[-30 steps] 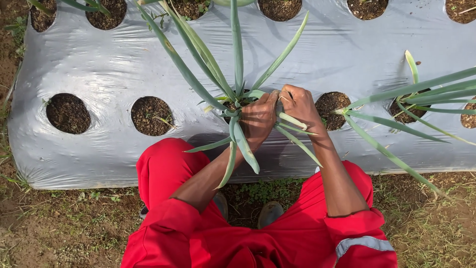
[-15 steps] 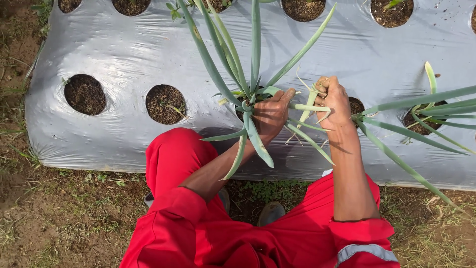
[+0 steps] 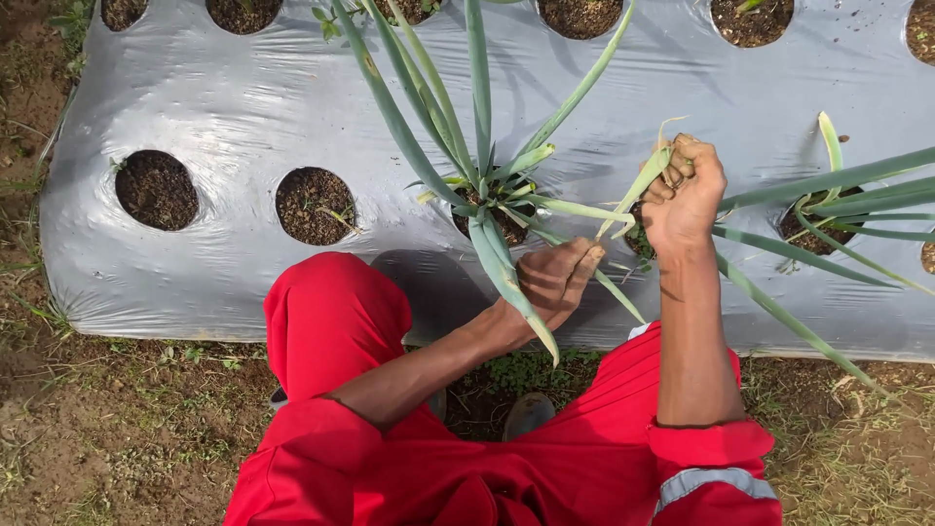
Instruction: Removing dead or yellowing leaves from onion plants in a field to maintain plant health.
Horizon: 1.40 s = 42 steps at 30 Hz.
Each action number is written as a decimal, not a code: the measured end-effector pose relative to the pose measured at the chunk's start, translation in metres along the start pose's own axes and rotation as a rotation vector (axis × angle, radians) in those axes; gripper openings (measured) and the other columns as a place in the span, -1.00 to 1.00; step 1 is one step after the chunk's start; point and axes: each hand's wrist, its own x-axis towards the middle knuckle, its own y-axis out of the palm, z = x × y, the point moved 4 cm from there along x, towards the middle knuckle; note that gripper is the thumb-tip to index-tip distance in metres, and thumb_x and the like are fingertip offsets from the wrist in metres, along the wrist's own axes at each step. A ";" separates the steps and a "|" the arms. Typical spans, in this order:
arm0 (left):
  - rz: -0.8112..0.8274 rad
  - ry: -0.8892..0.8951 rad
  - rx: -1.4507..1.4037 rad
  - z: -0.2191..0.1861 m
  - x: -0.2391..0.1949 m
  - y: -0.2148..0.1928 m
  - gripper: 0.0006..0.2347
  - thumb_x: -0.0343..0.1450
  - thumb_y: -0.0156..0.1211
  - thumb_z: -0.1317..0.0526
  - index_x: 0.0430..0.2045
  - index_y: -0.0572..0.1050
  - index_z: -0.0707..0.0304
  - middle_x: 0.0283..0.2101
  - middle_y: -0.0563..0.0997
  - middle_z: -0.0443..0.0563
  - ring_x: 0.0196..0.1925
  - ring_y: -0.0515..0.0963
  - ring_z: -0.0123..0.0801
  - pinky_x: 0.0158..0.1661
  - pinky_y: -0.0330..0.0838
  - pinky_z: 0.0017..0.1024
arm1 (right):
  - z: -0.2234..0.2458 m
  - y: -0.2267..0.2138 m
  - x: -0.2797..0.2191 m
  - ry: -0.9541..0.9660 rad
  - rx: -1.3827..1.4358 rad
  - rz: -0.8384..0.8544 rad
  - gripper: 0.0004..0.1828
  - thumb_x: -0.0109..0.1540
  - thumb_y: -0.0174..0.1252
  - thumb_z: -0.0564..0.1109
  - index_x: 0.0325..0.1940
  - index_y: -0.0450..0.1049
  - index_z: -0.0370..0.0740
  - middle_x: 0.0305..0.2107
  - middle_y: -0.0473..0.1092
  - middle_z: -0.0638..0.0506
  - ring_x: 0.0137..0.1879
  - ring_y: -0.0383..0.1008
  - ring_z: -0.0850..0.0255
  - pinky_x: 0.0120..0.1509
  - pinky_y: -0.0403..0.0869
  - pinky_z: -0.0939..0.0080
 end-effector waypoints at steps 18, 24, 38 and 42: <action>0.448 -0.207 -0.491 -0.072 -0.024 0.025 -0.75 0.61 -0.12 0.19 -0.27 0.56 0.28 -0.79 0.38 -0.06 -0.87 0.21 -0.48 -0.79 0.11 -0.53 | 0.034 -0.024 -0.071 -0.127 -0.038 0.007 -0.80 0.20 0.07 -0.16 -0.33 0.18 0.10 -0.59 0.13 0.31 -0.59 0.05 0.56 -0.53 0.10 0.53; 0.349 -1.088 -0.977 0.045 -0.024 0.099 -0.51 0.54 -0.13 -0.19 -0.30 0.60 0.26 -0.61 0.50 -0.04 -0.74 0.25 -0.56 -0.67 0.09 -0.48 | 0.024 -0.014 -0.074 0.178 -0.233 -0.018 -0.74 0.32 -0.05 0.12 -0.40 0.21 0.04 -0.59 0.07 0.27 -0.57 0.08 0.48 -0.48 0.16 0.48; 0.387 -1.398 -1.125 0.052 0.036 0.097 -0.51 0.44 0.05 -0.25 -0.31 0.44 0.30 -0.42 0.51 0.13 -0.54 0.53 -0.17 -0.37 0.45 -0.52 | -0.054 0.011 -0.083 -0.348 -0.706 0.102 -0.68 0.40 -0.13 -0.19 0.17 0.35 -0.41 -0.20 0.41 -0.34 -0.05 0.46 -0.13 -0.36 0.57 0.01; 0.430 -1.301 -0.874 0.076 0.026 0.118 -0.48 0.43 0.02 -0.31 -0.12 0.46 0.18 -0.19 0.55 0.14 -0.28 0.56 -0.05 -0.16 0.46 -0.32 | -0.100 -0.016 -0.070 -0.326 -0.442 0.086 -0.72 0.46 -0.08 -0.19 0.14 0.37 -0.45 -0.15 0.42 -0.16 0.01 0.46 0.14 -0.07 0.57 0.49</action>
